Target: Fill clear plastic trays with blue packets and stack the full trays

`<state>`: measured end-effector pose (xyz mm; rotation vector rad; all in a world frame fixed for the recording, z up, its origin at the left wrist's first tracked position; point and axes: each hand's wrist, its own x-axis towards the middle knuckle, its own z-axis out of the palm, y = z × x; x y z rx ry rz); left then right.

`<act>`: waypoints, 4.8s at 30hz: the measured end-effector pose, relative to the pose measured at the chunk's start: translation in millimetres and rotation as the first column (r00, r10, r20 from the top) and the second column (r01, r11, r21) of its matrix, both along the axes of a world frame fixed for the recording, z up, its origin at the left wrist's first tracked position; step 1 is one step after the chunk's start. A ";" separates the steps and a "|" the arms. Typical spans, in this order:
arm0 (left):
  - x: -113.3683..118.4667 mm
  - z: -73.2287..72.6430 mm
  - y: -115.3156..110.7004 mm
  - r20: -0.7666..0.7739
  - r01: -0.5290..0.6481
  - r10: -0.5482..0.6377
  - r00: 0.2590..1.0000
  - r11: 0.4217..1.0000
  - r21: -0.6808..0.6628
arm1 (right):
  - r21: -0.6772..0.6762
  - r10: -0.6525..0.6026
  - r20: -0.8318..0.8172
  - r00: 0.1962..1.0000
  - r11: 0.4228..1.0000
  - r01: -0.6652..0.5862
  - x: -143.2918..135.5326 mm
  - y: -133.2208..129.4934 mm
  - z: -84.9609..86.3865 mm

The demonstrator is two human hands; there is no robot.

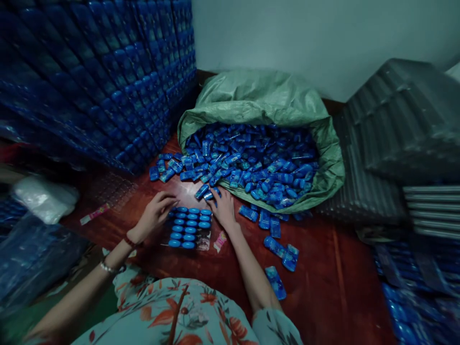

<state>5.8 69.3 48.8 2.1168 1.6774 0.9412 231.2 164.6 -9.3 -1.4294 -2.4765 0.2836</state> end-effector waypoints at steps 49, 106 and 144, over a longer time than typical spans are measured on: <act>-43.3 -38.4 -67.0 -0.091 0.132 -0.127 0.988 0.990 0.054 | 0.093 0.396 0.162 0.904 0.906 -0.414 18.9 -105.8 41.8; -6.8 -43.8 -31.7 0.015 -0.014 0.016 1.000 0.989 -0.148 | -0.018 0.423 0.257 0.869 0.901 -0.433 -13.8 -77.0 61.9; -82.9 -13.9 -44.1 0.040 -0.339 0.348 0.937 0.929 -0.148 | -0.374 -0.358 -0.252 0.899 0.893 0.251 53.9 -117.8 14.6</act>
